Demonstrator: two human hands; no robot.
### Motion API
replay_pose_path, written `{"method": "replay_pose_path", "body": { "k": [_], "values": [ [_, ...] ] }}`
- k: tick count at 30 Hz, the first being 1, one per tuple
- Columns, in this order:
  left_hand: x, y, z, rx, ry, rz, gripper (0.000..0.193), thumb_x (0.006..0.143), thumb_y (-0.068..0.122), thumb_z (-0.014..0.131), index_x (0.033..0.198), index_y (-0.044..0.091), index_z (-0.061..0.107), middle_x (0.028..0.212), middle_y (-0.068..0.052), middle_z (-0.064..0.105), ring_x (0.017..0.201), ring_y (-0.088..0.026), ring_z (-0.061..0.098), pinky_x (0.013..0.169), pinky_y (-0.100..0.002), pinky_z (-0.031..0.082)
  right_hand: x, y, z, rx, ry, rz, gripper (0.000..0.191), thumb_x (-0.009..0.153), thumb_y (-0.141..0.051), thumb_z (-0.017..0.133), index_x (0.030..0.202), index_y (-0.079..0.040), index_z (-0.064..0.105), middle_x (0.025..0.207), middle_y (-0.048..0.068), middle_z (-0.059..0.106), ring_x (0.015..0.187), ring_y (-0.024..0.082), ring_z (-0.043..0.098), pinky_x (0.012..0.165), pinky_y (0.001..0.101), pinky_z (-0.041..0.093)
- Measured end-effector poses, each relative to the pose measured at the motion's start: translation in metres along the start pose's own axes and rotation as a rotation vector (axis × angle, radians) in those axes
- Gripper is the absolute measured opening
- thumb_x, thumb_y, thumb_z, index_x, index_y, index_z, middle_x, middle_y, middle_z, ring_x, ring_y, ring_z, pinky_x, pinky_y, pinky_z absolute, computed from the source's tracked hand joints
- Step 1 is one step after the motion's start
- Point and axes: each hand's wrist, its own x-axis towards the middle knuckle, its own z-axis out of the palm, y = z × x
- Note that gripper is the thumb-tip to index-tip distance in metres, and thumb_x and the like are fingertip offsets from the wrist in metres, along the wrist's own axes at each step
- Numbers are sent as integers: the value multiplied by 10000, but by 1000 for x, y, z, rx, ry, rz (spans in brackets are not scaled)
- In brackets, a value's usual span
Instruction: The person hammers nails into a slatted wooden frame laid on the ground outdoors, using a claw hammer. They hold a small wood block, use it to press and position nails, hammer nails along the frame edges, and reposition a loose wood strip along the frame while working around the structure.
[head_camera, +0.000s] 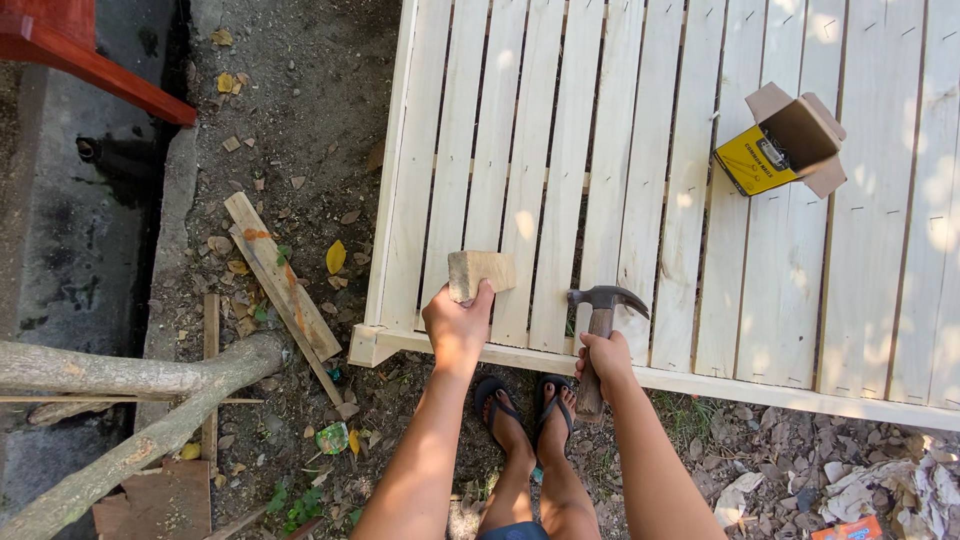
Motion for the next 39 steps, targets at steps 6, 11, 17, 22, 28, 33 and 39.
{"method": "replay_pose_path", "body": {
  "k": [6,11,17,22,28,33,39],
  "values": [
    [3,-2,1,-10,33,36,334,819,343,748,914,24,770,820,-127,792,796,-225,794,761,-332,595,4,6,-1,26,-19,23,200,962,-117,608,1039,-5,460,745,108,556,538,198,538,457,393,487],
    [0,2,1,-20,-20,22,301,864,324,717,930,34,766,855,-121,798,802,-230,804,772,-318,602,4,9,3,4,6,14,210,952,-86,600,1060,-11,436,740,102,548,542,201,545,465,396,490],
    [-10,3,6,-4,12,55,304,856,306,745,918,9,761,816,-128,799,754,-216,783,739,-334,591,5,11,4,128,-20,58,190,946,-65,588,1064,8,459,730,101,542,539,197,539,465,393,499],
    [-11,-7,18,-133,39,46,314,866,304,751,964,7,765,820,-97,797,734,-173,760,703,-326,582,5,12,-1,151,-60,82,166,937,-74,581,1059,12,507,711,94,535,520,198,532,448,392,491],
    [-17,-12,36,-68,59,123,335,851,319,773,954,0,769,781,-115,786,712,-175,755,686,-342,572,9,13,-3,139,-41,73,185,942,-75,587,1062,8,474,721,102,543,527,199,539,456,393,492],
    [-16,-10,30,25,42,107,350,858,345,772,933,3,763,755,-132,770,683,-198,753,679,-350,574,7,16,-13,-74,-1,16,255,920,-113,646,1077,-1,478,737,106,569,525,209,557,463,399,466],
    [-20,-5,24,5,-2,133,318,845,335,763,949,34,764,781,-114,783,701,-214,773,688,-355,594,-7,14,-7,-244,29,-132,290,909,-160,678,1076,-9,495,758,101,623,510,200,598,471,378,493]
  ]
}}
